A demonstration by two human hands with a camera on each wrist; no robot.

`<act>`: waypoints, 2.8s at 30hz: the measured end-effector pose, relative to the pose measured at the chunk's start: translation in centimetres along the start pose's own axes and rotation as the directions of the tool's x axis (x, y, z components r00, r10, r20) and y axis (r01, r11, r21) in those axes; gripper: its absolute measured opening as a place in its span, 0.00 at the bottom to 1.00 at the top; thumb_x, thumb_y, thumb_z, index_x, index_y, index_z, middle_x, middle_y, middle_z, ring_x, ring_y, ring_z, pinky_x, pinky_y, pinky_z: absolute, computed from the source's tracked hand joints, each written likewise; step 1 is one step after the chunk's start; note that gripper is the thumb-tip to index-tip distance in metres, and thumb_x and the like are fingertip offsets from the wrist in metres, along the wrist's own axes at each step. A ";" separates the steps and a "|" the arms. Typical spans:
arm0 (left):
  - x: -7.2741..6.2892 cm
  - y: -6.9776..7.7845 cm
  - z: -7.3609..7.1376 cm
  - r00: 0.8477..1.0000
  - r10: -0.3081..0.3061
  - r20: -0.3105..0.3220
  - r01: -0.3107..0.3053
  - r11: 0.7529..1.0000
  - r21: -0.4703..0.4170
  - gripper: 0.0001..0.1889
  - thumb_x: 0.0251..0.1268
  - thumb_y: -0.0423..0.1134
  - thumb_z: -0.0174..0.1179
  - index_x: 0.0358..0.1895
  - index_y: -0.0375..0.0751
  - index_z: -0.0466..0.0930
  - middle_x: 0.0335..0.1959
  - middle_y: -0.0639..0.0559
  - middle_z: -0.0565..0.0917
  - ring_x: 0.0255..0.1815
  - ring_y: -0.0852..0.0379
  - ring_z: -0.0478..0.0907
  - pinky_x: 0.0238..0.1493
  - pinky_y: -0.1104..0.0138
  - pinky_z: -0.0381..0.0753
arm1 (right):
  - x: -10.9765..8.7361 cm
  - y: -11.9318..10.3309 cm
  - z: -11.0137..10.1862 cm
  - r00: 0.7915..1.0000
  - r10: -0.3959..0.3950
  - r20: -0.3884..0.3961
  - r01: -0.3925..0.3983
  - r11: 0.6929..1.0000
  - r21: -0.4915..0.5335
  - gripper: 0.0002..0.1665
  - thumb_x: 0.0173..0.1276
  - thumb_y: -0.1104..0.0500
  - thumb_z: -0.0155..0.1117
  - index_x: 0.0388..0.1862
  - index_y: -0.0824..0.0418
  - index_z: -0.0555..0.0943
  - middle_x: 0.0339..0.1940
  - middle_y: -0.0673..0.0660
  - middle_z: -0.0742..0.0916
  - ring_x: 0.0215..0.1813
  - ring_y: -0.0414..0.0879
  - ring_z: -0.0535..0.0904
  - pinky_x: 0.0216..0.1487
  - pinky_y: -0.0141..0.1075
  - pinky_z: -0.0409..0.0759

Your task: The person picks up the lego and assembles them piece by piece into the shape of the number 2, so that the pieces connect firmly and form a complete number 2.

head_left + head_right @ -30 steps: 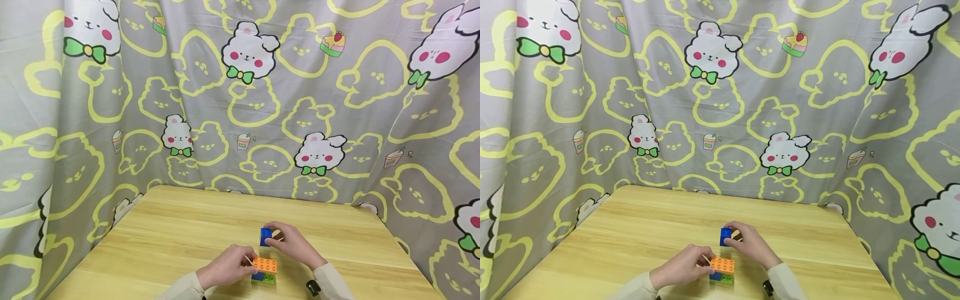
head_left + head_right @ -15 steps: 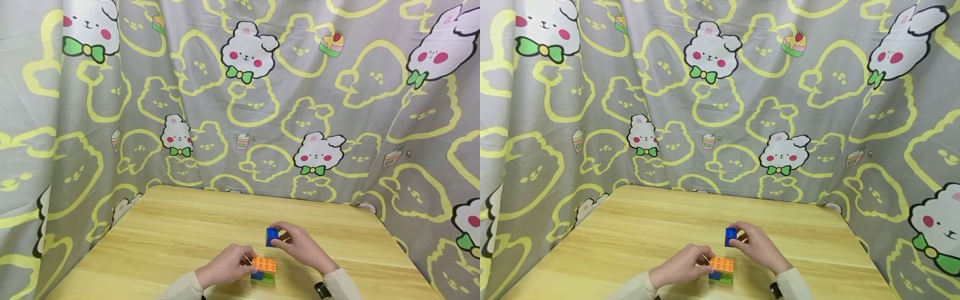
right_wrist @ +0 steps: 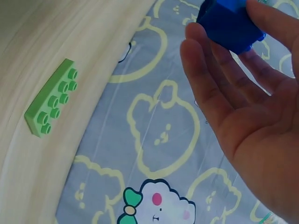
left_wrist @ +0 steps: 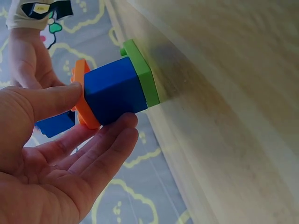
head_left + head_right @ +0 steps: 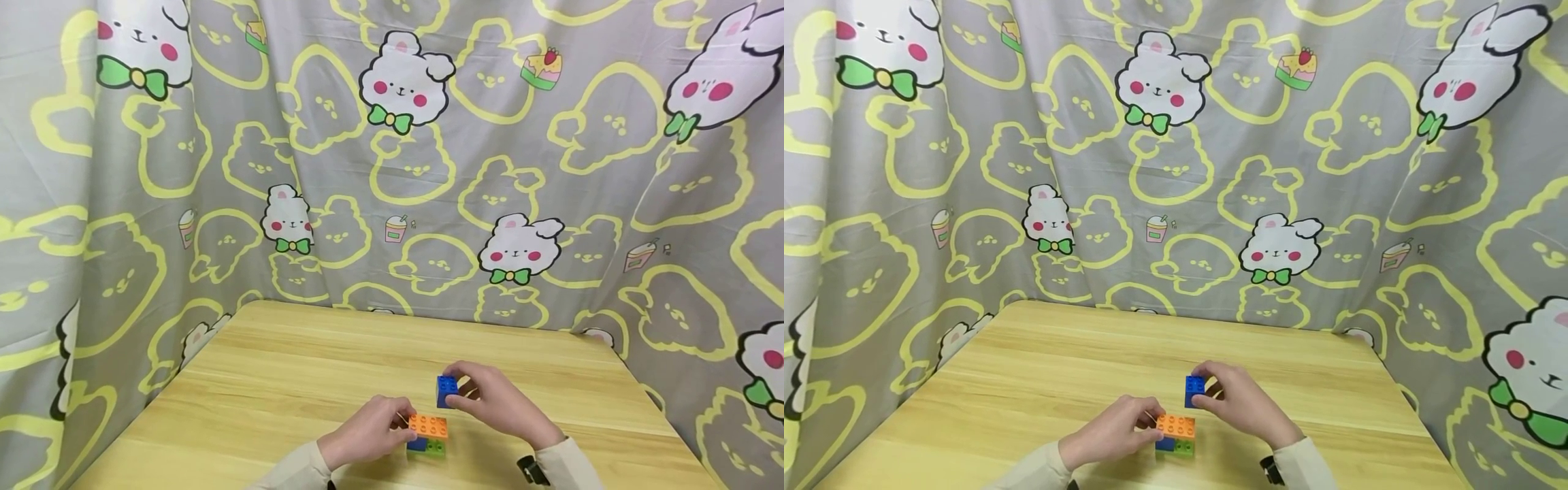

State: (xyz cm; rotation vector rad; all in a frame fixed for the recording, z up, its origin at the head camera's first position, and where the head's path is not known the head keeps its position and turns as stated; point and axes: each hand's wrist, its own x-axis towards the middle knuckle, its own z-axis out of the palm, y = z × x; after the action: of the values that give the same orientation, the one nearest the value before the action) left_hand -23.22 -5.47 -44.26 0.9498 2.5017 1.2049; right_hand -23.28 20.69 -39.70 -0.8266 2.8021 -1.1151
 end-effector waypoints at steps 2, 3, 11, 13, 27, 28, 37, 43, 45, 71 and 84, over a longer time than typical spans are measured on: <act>0.0 -0.1 0.0 1.000 -0.003 -0.006 0.003 1.000 -0.006 0.07 0.67 0.36 0.69 0.45 0.40 0.84 0.38 0.56 0.88 0.36 0.70 0.82 0.36 0.75 0.81 | 0.0 -0.2 0.1 1.000 -0.005 0.021 0.005 1.000 0.006 0.20 0.72 0.47 0.69 0.57 0.54 0.81 0.48 0.50 0.87 0.42 0.39 0.85 0.43 0.31 0.84; 0.0 -0.1 0.0 1.000 -0.003 -0.009 0.003 1.000 -0.007 0.07 0.67 0.36 0.69 0.45 0.40 0.84 0.38 0.56 0.88 0.36 0.70 0.82 0.36 0.75 0.81 | 0.0 -0.2 0.1 1.000 -0.009 0.030 0.008 1.000 0.010 0.20 0.71 0.48 0.70 0.56 0.54 0.81 0.47 0.50 0.87 0.42 0.39 0.85 0.42 0.31 0.84; 0.1 -0.3 -0.1 1.000 0.003 -0.021 -0.004 1.000 -0.005 0.07 0.68 0.36 0.68 0.45 0.41 0.84 0.39 0.55 0.88 0.37 0.68 0.83 0.36 0.75 0.82 | 0.0 -0.5 0.4 0.995 -0.029 0.099 0.026 0.999 0.034 0.17 0.70 0.51 0.71 0.53 0.53 0.80 0.45 0.48 0.87 0.41 0.39 0.86 0.40 0.30 0.84; 0.1 -0.3 -0.1 1.000 0.005 -0.022 -0.005 1.000 -0.003 0.07 0.68 0.36 0.68 0.45 0.41 0.84 0.39 0.55 0.88 0.37 0.68 0.83 0.36 0.75 0.82 | 0.1 -0.6 0.5 0.993 -0.029 0.111 0.025 0.999 0.040 0.16 0.70 0.51 0.72 0.52 0.53 0.80 0.44 0.48 0.87 0.41 0.39 0.86 0.40 0.30 0.84; 0.0 -0.3 -0.1 1.000 0.018 -0.024 -0.018 1.000 0.024 0.08 0.68 0.36 0.68 0.46 0.40 0.83 0.40 0.54 0.88 0.38 0.68 0.83 0.39 0.76 0.82 | 0.1 -0.6 1.5 0.990 -0.020 0.141 0.018 1.000 0.019 0.15 0.69 0.51 0.73 0.49 0.52 0.79 0.42 0.45 0.86 0.41 0.37 0.84 0.41 0.29 0.84; 0.0 -0.3 -0.1 1.000 0.018 -0.024 -0.018 1.000 0.025 0.08 0.68 0.36 0.68 0.46 0.40 0.83 0.40 0.54 0.88 0.38 0.68 0.83 0.39 0.76 0.82 | 0.1 -0.6 1.6 0.990 -0.021 0.139 0.019 1.000 0.017 0.15 0.70 0.51 0.72 0.49 0.52 0.79 0.42 0.45 0.86 0.42 0.37 0.85 0.41 0.29 0.84; -0.1 -0.4 0.0 0.999 0.020 -0.026 -0.019 0.999 0.027 0.08 0.68 0.37 0.68 0.46 0.41 0.84 0.41 0.54 0.88 0.39 0.68 0.84 0.40 0.76 0.82 | 0.1 -0.4 2.2 0.993 -0.037 0.115 0.033 0.999 0.041 0.16 0.69 0.52 0.73 0.50 0.54 0.78 0.42 0.45 0.87 0.44 0.42 0.86 0.43 0.30 0.84; -0.1 -0.5 0.1 0.999 0.021 -0.028 -0.020 0.999 0.026 0.08 0.69 0.37 0.68 0.46 0.41 0.84 0.41 0.54 0.88 0.39 0.68 0.84 0.40 0.76 0.82 | 0.1 -0.1 2.5 0.993 -0.038 0.113 0.032 0.998 0.058 0.18 0.67 0.53 0.75 0.50 0.54 0.77 0.41 0.46 0.88 0.43 0.41 0.87 0.43 0.28 0.84; -0.1 -0.6 0.1 0.999 0.020 -0.029 -0.019 0.999 0.026 0.08 0.69 0.37 0.68 0.46 0.41 0.84 0.41 0.54 0.88 0.39 0.68 0.84 0.41 0.76 0.82 | 0.2 0.0 2.6 0.993 -0.032 0.112 0.026 0.998 0.055 0.19 0.66 0.53 0.75 0.50 0.54 0.77 0.41 0.46 0.89 0.42 0.40 0.87 0.43 0.28 0.84; 0.1 -0.5 0.1 0.999 0.020 -0.025 -0.020 1.000 0.004 0.09 0.69 0.36 0.67 0.48 0.38 0.83 0.41 0.51 0.88 0.38 0.68 0.84 0.37 0.76 0.82 | -0.5 0.7 3.9 0.998 -0.029 0.050 0.022 0.991 0.131 0.19 0.68 0.54 0.74 0.52 0.53 0.75 0.43 0.49 0.86 0.43 0.42 0.88 0.42 0.30 0.85; 0.1 -0.7 0.2 0.999 0.014 -0.033 -0.014 1.000 0.012 0.09 0.69 0.36 0.67 0.48 0.38 0.83 0.41 0.50 0.88 0.37 0.68 0.84 0.37 0.76 0.82 | -0.5 1.1 4.0 0.997 -0.059 0.047 0.051 0.987 0.152 0.18 0.68 0.55 0.74 0.51 0.53 0.75 0.48 0.56 0.88 0.45 0.43 0.88 0.44 0.30 0.85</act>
State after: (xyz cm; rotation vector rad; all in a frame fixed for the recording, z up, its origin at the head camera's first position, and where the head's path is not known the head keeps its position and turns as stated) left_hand -23.56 -5.60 -44.96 0.9594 2.5346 1.2218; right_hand -22.58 19.01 -43.47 -0.9088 2.6296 -1.2763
